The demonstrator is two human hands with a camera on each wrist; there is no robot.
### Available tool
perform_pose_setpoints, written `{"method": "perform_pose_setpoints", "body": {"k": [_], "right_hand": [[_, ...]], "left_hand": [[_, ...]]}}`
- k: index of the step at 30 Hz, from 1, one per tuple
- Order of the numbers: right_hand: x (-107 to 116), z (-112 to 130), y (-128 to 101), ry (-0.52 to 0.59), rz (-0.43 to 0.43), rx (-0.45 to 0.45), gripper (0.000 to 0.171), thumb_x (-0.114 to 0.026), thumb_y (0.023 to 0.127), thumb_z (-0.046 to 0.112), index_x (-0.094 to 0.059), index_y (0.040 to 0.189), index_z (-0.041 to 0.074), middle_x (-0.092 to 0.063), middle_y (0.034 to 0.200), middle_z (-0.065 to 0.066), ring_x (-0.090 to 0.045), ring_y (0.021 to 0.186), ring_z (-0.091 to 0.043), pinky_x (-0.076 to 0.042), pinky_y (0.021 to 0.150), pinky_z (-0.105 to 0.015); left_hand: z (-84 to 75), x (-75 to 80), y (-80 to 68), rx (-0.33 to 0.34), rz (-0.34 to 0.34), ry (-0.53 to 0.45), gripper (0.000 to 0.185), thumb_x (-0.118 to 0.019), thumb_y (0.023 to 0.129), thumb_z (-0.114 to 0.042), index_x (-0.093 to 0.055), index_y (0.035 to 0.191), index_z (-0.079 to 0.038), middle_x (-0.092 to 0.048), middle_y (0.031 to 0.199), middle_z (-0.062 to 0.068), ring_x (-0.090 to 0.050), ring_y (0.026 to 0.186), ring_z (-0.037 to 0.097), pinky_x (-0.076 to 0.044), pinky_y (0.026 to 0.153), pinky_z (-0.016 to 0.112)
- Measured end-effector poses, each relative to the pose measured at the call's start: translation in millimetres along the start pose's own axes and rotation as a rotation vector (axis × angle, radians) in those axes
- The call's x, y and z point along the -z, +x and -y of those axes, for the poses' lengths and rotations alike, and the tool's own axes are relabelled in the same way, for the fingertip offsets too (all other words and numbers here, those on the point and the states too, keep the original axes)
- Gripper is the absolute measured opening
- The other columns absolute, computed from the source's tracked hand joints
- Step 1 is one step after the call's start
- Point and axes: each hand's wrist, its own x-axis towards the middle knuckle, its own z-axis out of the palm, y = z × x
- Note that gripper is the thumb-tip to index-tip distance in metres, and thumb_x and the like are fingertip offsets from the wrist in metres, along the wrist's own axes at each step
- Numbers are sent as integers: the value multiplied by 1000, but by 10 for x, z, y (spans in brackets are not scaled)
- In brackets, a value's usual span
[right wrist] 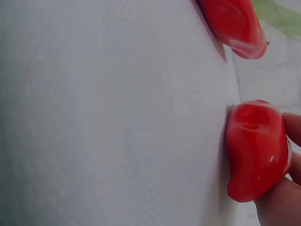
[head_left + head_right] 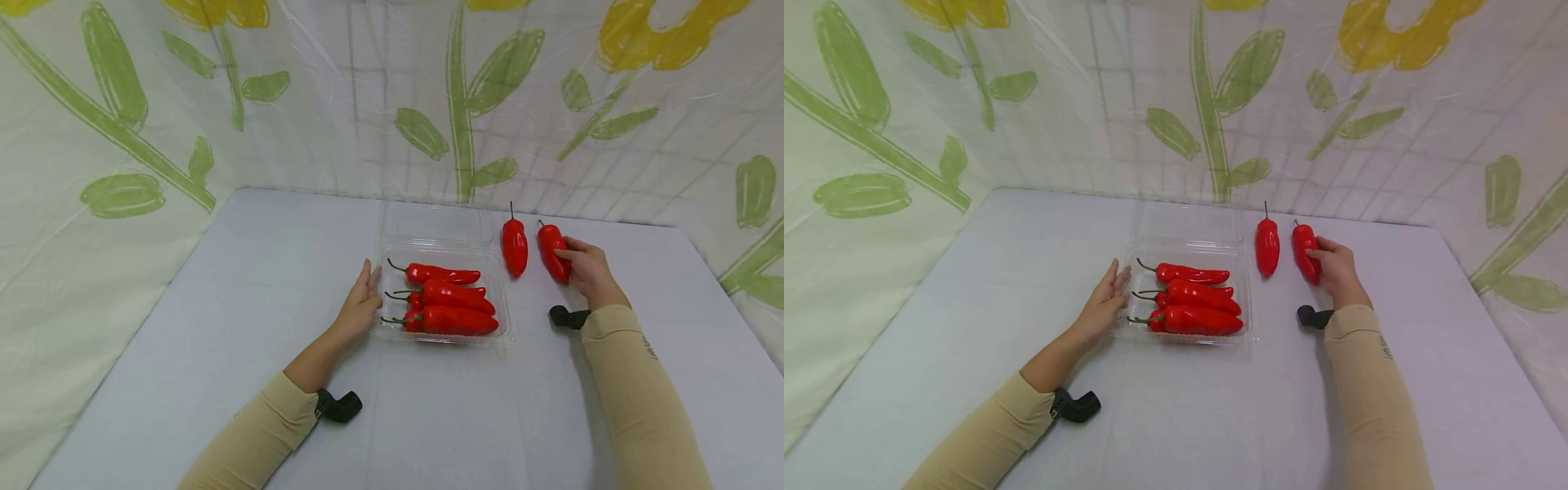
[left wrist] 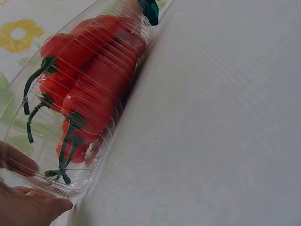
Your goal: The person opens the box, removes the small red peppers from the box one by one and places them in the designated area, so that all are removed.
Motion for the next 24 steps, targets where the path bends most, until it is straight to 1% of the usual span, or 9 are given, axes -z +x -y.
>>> {"method": "perform_pose_setpoints", "body": {"k": [4,8,13,19,24], "right_hand": [[-15,-7,-5,41,7,0,64,-47,94,14,-16,150,18,-7,159,5,-11,144,-17,-19,116,-29],[-31,-13,-18,60,20,6,61,-41,96,13,-14,150,16,-5,159,4,-10,144,-16,-17,116,-27],[-39,-13,-31,34,45,27,59,-37,97,12,-10,150,14,-1,159,2,-6,146,-16,-15,116,-27],[-42,-14,-30,10,50,47,59,-37,97,12,-10,150,13,-1,159,0,-4,146,-18,-15,116,-28],[-38,-17,-30,22,46,42,59,-37,97,11,-11,150,14,-3,159,1,-5,146,-17,-15,116,-28]], "left_hand": [[0,-2,0,1,1,-4,77,-29,80,11,8,147,1,-11,156,18,-7,145,24,-9,117,43],[1,-3,1,-1,1,-9,78,-29,80,11,9,147,2,-10,156,18,-7,145,25,-9,116,43],[-1,-6,0,-4,-1,-1,77,-29,80,11,8,147,2,-11,156,19,-7,145,25,-8,117,43],[-12,-5,-3,-5,-6,8,77,-30,80,10,8,147,3,-12,155,19,-7,145,25,-7,117,43],[-9,-3,-3,1,-7,13,77,-30,80,10,8,147,3,-12,155,19,-7,145,26,-7,117,43]]}}
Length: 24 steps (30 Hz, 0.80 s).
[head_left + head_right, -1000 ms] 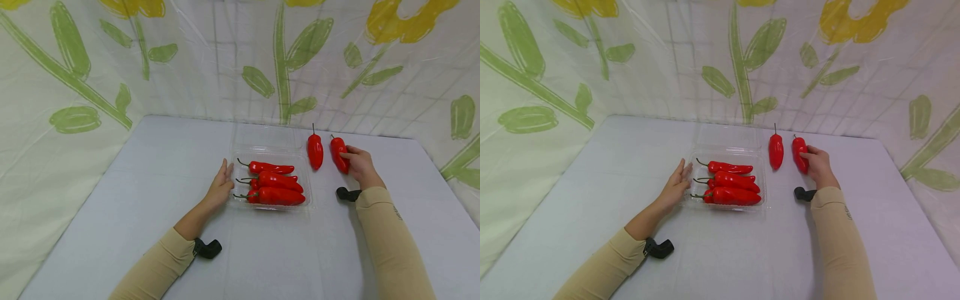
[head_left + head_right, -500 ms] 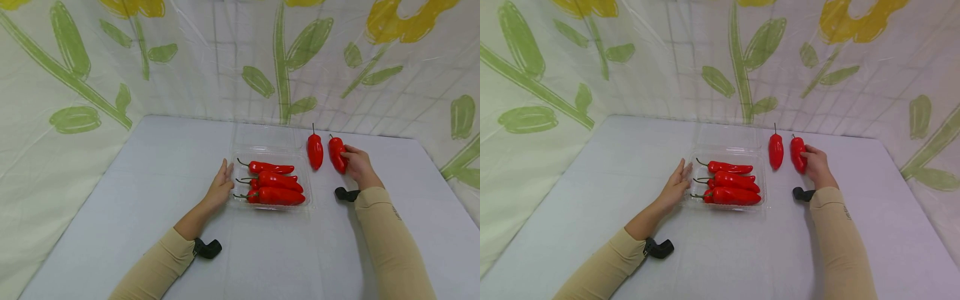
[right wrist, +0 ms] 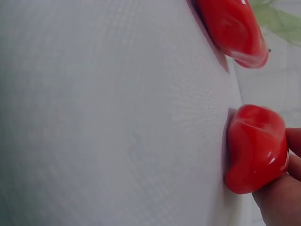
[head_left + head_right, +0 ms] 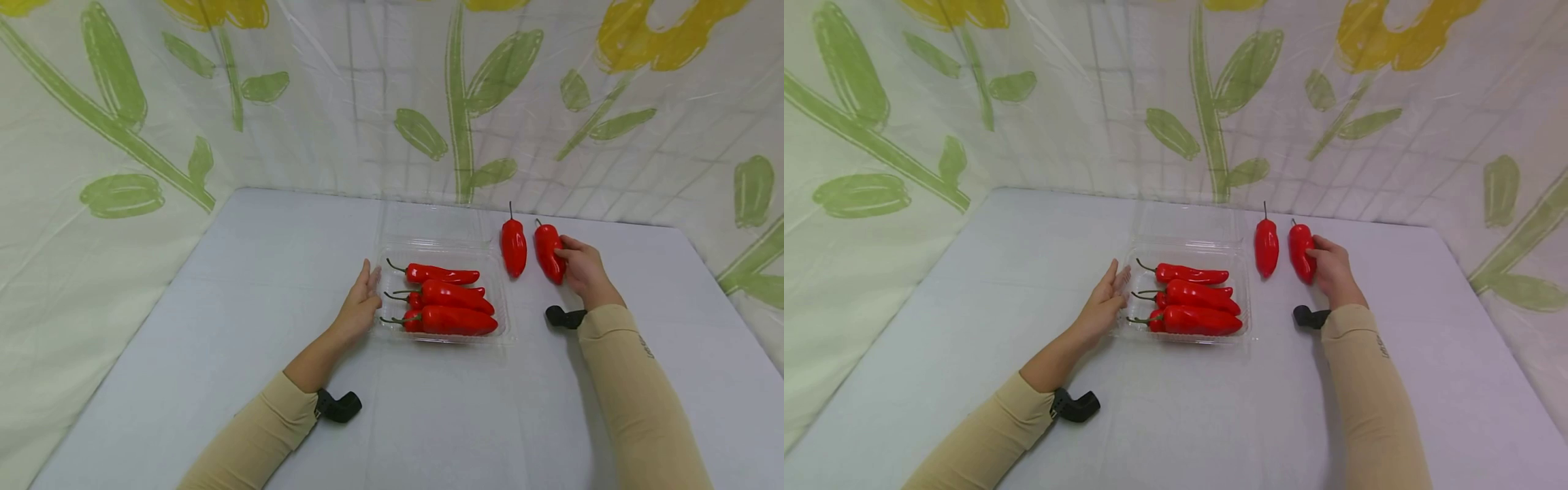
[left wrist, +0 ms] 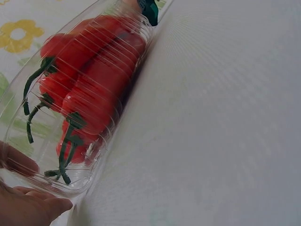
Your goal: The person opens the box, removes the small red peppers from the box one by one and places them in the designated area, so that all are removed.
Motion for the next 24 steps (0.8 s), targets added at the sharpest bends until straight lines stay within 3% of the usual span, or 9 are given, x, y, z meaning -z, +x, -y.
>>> {"method": "perform_pose_setpoints", "body": {"k": [14,21,24], "right_hand": [[12,26,-5,47,-11,-1,60,-40,96,15,-13,150,12,-5,159,2,-10,145,-14,-16,115,-25],[66,48,-25,1,-2,24,64,-43,95,16,-10,150,9,-4,159,-3,-11,145,-17,-16,114,-26],[96,47,-23,-94,-12,46,66,-46,95,19,-10,150,9,-5,159,-6,-11,146,-20,-17,114,-28]], "left_hand": [[22,7,10,3,-2,18,77,-30,80,10,7,147,3,-13,155,19,-8,145,26,-7,117,44],[27,2,14,1,-1,22,76,-30,80,10,7,147,4,-13,155,20,-8,145,28,-7,117,44],[17,-2,8,5,-6,27,76,-31,81,10,6,147,3,-14,155,20,-9,145,27,-7,117,44]]}}
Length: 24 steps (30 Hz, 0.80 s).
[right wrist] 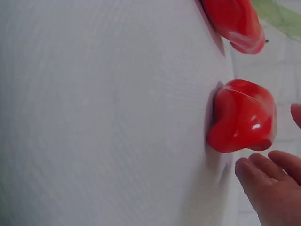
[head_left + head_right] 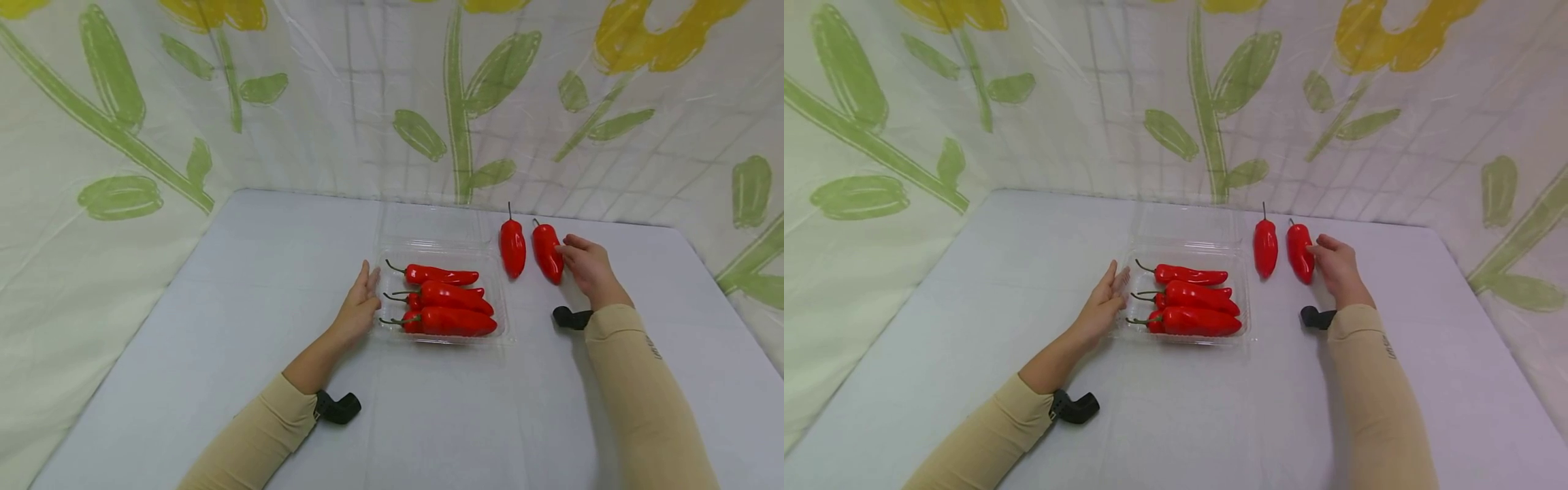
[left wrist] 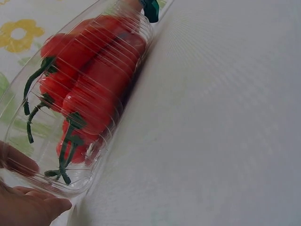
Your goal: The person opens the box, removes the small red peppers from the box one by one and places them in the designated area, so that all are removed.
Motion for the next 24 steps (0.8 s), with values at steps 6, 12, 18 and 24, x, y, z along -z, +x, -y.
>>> {"method": "perform_pose_setpoints", "body": {"k": [6,12,18,24], "right_hand": [[29,35,-39,-160,-13,27,69,-48,94,28,-11,150,12,-7,159,-7,-9,146,-25,-18,116,-35],[9,139,-174,9,36,57,79,-58,89,27,-10,151,14,-8,159,-1,-9,146,-17,-14,116,-29],[-86,215,-273,-105,79,96,78,-56,91,28,-7,151,20,-8,159,-1,-7,146,-19,-16,116,-33],[-192,252,-376,-175,140,131,81,-57,90,33,-6,151,20,-8,158,-5,-9,146,-24,-18,116,-38]], "left_hand": [[-14,5,-8,7,1,3,76,-30,82,10,7,147,2,-13,155,18,-8,145,26,-7,117,43],[-17,5,-8,10,-1,8,76,-30,82,10,7,147,2,-14,155,18,-8,145,26,-7,117,44],[-14,6,-2,4,3,-9,77,-30,81,10,8,147,2,-12,155,19,-7,145,27,-6,117,44],[-7,8,3,3,10,-6,78,-31,80,11,8,147,2,-11,155,19,-6,145,26,-7,117,44]]}}
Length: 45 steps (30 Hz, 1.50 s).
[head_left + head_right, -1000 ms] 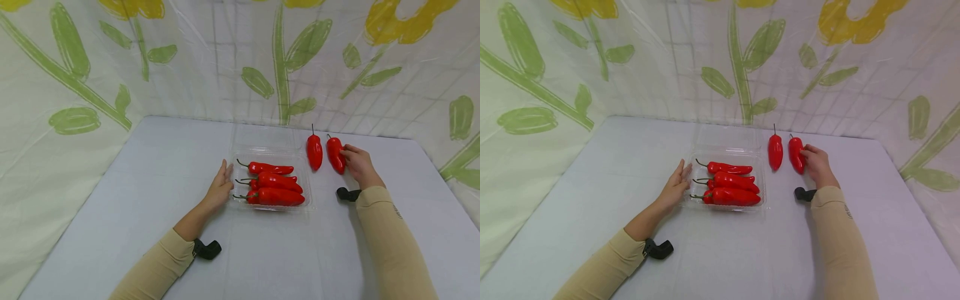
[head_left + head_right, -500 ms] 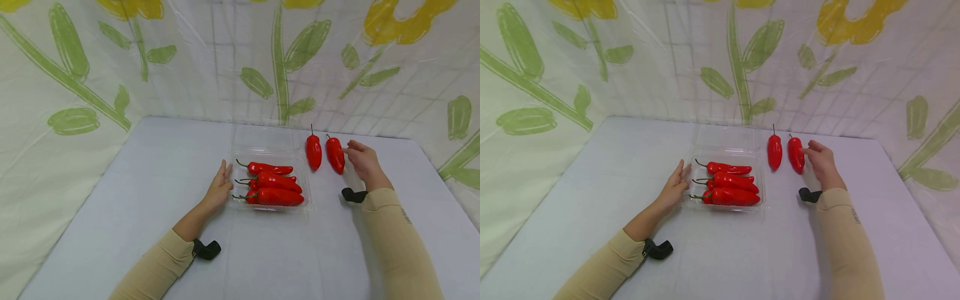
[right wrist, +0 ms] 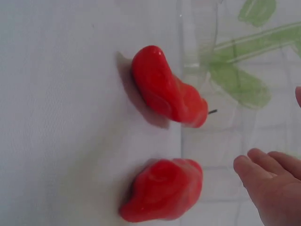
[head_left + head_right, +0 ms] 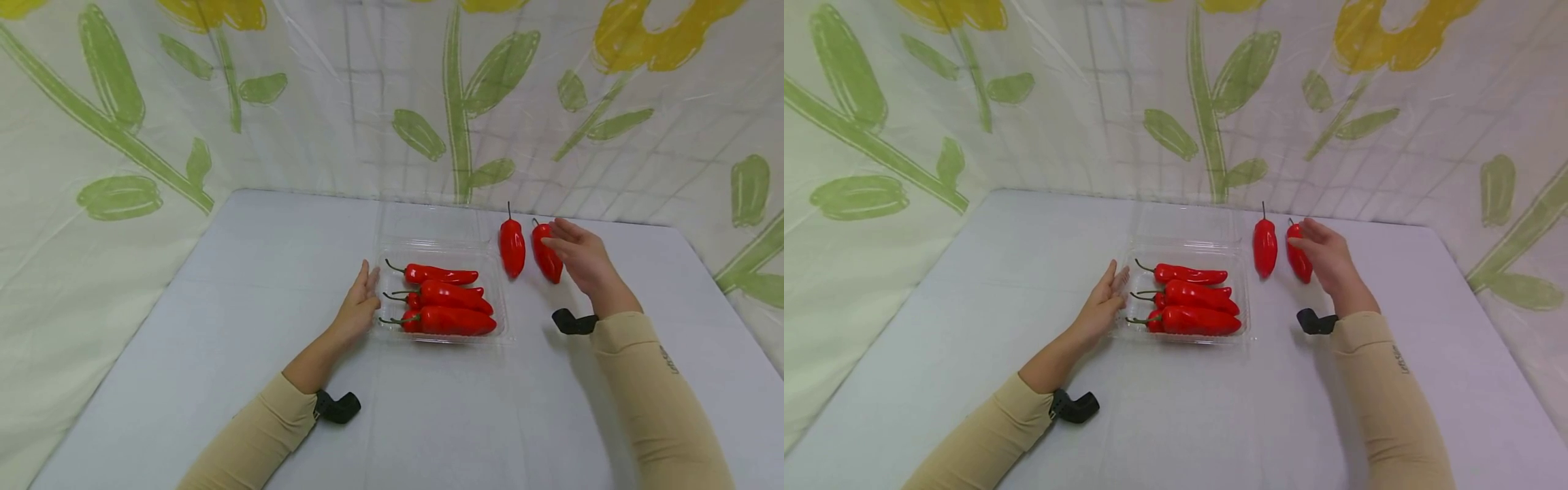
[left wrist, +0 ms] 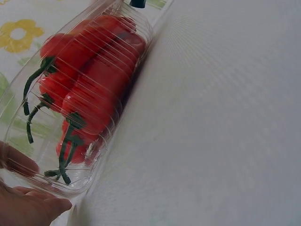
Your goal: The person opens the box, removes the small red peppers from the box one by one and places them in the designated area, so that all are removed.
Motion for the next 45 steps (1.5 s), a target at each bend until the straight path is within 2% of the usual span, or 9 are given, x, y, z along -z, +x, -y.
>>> {"method": "perform_pose_setpoints", "body": {"k": [10,17,20,22,28,37,41,45], "right_hand": [[-177,112,-115,-18,116,66,75,-56,91,30,-12,151,21,-15,157,-4,-14,145,-24,-19,116,-43],[-352,190,-159,63,211,139,68,-54,92,18,-19,150,15,-18,156,-13,-17,144,-27,-15,116,-46],[-415,236,-188,54,260,165,64,-52,94,16,-20,150,14,-20,155,-14,-18,143,-28,-14,115,-48],[-457,268,-212,18,290,184,63,-51,94,17,-21,149,13,-22,155,-12,-20,142,-28,-16,115,-47],[-602,364,-281,-120,345,222,61,-54,93,18,-27,147,10,-31,151,-9,-29,140,-26,-31,109,-39],[-785,487,-366,-299,453,238,65,-60,89,21,-30,146,13,-35,150,-7,-31,139,-27,-34,106,-41],[-894,509,-399,-317,500,239,65,-61,88,18,-32,146,12,-36,150,-8,-32,139,-29,-37,104,-41],[-990,506,-433,-316,499,224,62,-62,87,18,-36,144,12,-39,148,-8,-34,137,-30,-39,103,-43]], "left_hand": [[-32,2,0,0,-9,35,77,-32,81,10,6,147,3,-13,155,19,-7,145,26,-6,117,43],[-16,3,5,11,-17,20,78,-32,81,10,7,147,2,-13,155,19,-6,145,26,-5,117,44],[-12,2,1,21,-16,22,77,-32,81,9,7,148,1,-12,155,18,-6,145,25,-5,117,43],[-13,0,-1,22,-15,23,77,-32,81,9,6,148,1,-12,155,18,-6,145,25,-6,117,43],[-15,-3,-10,9,-9,20,77,-32,81,10,7,147,2,-13,155,19,-6,145,27,-6,117,44],[-30,-5,-24,9,-14,42,76,-32,81,8,6,148,2,-14,155,19,-6,145,27,-5,117,45],[-28,-2,-23,10,-17,38,76,-32,82,8,5,148,2,-15,155,19,-7,145,27,-6,117,44],[-8,0,-13,5,-10,25,77,-32,81,9,5,148,2,-14,154,20,-7,145,27,-6,117,44]]}}
